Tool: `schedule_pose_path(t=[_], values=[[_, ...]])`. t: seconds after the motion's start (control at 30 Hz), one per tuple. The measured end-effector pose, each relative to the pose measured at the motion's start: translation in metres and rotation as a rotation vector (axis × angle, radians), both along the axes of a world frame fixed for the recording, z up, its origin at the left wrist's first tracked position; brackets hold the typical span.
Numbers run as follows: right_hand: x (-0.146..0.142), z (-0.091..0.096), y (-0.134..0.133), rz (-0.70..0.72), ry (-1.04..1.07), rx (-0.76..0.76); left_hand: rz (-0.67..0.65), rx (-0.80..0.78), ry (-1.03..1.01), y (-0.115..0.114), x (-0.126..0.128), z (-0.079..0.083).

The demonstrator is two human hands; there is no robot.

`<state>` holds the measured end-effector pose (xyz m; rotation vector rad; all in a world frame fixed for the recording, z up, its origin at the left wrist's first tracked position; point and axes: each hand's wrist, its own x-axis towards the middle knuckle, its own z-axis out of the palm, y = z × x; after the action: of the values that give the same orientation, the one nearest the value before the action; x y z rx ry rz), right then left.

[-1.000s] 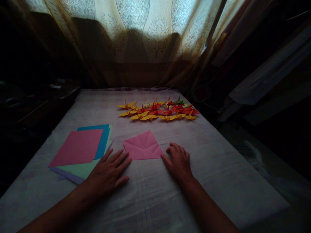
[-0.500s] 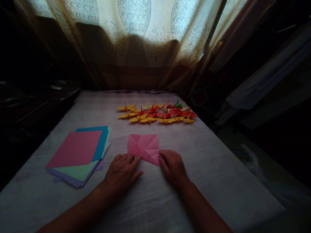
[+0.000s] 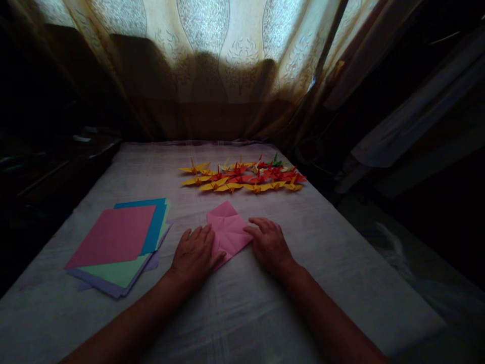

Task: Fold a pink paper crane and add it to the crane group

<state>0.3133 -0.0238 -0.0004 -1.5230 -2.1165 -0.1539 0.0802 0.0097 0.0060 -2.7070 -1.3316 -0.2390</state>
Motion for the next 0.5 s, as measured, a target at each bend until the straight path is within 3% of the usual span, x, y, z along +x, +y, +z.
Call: schedule_pose_path(t=[0.2,0.37,0.5], values=[[0.012,-0.002,0.003,0.156,-0.135,0.0,-0.096,-0.033,0.0,0.01,-0.013,0.0],[-0.001,0.006,-0.006,0.309,-0.073,-0.071,-0.271,-0.092,-0.107,0.011,-0.036,-0.002],[-0.004,0.012,0.002,0.37,0.063,-0.218,-0.278,-0.177,-0.208,0.009,-0.045,-0.008]])
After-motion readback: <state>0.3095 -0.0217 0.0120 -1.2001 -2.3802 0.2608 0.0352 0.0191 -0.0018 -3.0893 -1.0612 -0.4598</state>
